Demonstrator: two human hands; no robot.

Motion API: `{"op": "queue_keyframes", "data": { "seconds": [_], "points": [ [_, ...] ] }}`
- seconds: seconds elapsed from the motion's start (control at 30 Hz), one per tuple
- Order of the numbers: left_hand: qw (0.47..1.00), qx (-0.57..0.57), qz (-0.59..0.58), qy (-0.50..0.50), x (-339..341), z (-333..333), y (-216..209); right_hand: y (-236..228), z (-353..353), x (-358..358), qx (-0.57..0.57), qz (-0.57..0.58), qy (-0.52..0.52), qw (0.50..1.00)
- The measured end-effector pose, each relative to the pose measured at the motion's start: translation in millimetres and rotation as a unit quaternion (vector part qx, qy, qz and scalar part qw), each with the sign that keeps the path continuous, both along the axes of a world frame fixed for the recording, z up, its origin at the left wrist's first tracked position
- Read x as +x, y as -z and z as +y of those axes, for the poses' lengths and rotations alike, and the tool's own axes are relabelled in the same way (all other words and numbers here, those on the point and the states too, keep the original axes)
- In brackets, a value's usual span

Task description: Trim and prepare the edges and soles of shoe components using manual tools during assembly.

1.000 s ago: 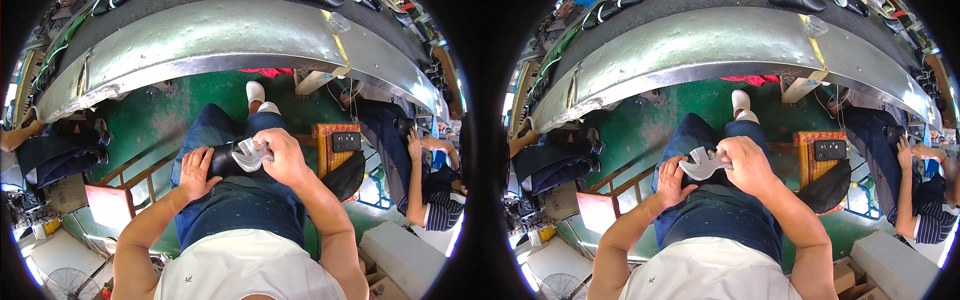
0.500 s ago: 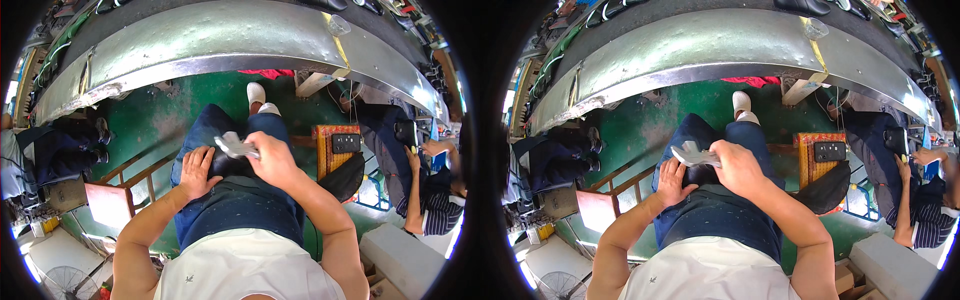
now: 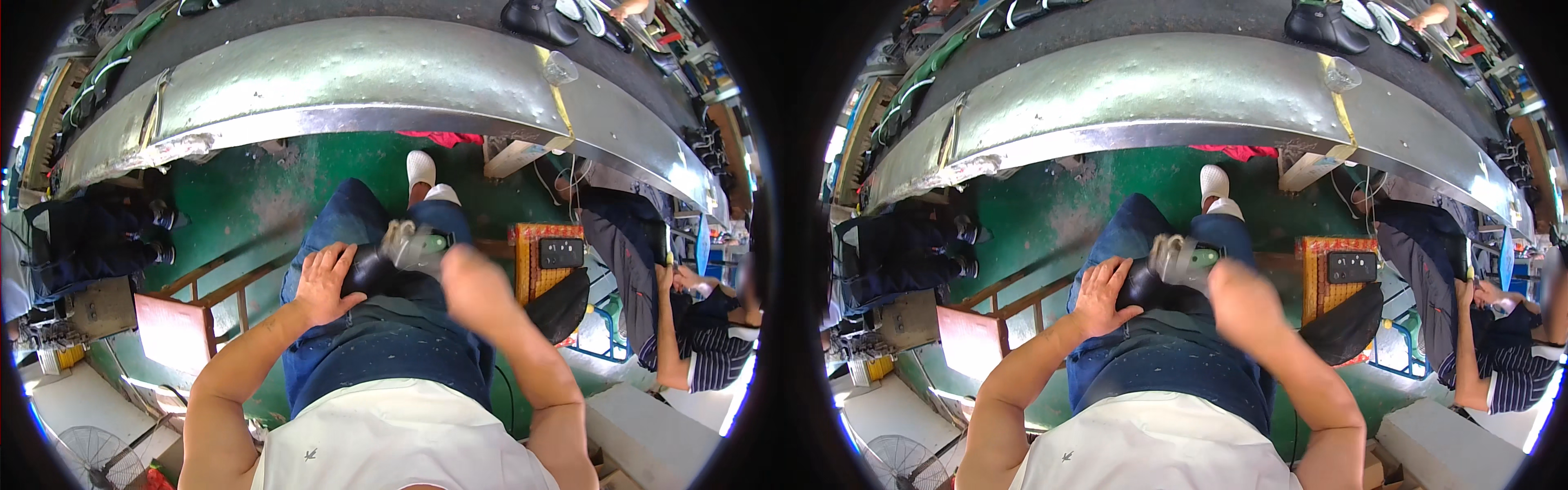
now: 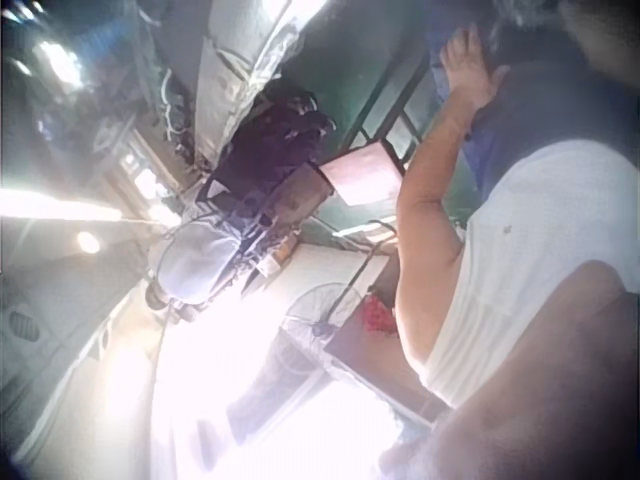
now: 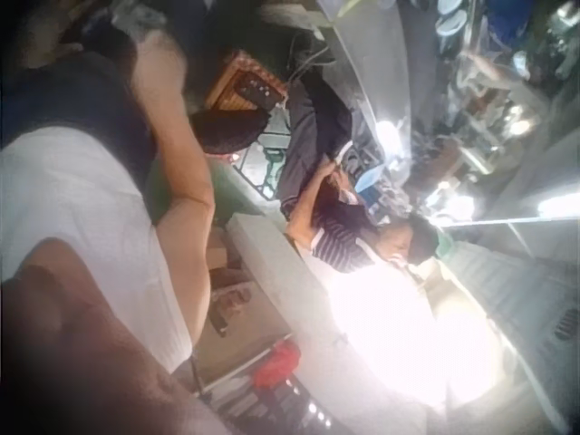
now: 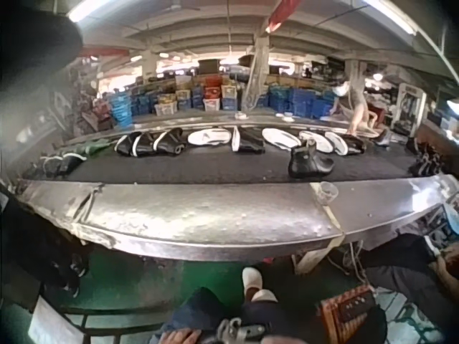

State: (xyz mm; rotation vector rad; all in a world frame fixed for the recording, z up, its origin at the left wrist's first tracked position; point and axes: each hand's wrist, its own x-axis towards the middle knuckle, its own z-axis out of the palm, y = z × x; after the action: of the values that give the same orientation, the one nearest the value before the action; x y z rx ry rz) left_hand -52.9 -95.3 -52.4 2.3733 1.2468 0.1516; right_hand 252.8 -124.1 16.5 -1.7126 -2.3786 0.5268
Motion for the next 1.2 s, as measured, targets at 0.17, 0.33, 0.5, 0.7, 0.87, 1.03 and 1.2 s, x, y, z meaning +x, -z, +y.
{"op": "queue_keyframes", "data": {
  "seconds": [0.17, 0.33, 0.5, 0.7, 0.87, 1.03, 1.2],
  "points": [
    [0.991, -0.082, 0.087, 0.058, -15, 11, -21, -23, -9, 5, -0.054, 0.142, 0.138, 0.979],
    [0.979, -0.127, 0.126, 0.092, 2, 42, -52, 50, -20, 49, -0.157, 0.344, 0.280, 0.882],
    [0.957, -0.058, 0.153, 0.238, 29, 49, -117, 81, -46, 46, -0.296, 0.514, 0.365, 0.717],
    [0.961, -0.030, -0.028, 0.272, 56, 52, -129, 91, -60, 35, -0.364, 0.558, 0.383, 0.640],
    [0.941, 0.016, -0.334, 0.057, 98, 28, -88, 95, -60, 47, -0.375, 0.593, 0.376, 0.605],
    [0.951, 0.022, -0.288, 0.107, 122, 44, -24, 98, -69, 54, -0.377, 0.617, 0.377, 0.578],
    [0.923, -0.030, -0.380, -0.054, 105, 67, -82, 95, -86, 60, -0.374, 0.618, 0.360, 0.590]
  ]
}}
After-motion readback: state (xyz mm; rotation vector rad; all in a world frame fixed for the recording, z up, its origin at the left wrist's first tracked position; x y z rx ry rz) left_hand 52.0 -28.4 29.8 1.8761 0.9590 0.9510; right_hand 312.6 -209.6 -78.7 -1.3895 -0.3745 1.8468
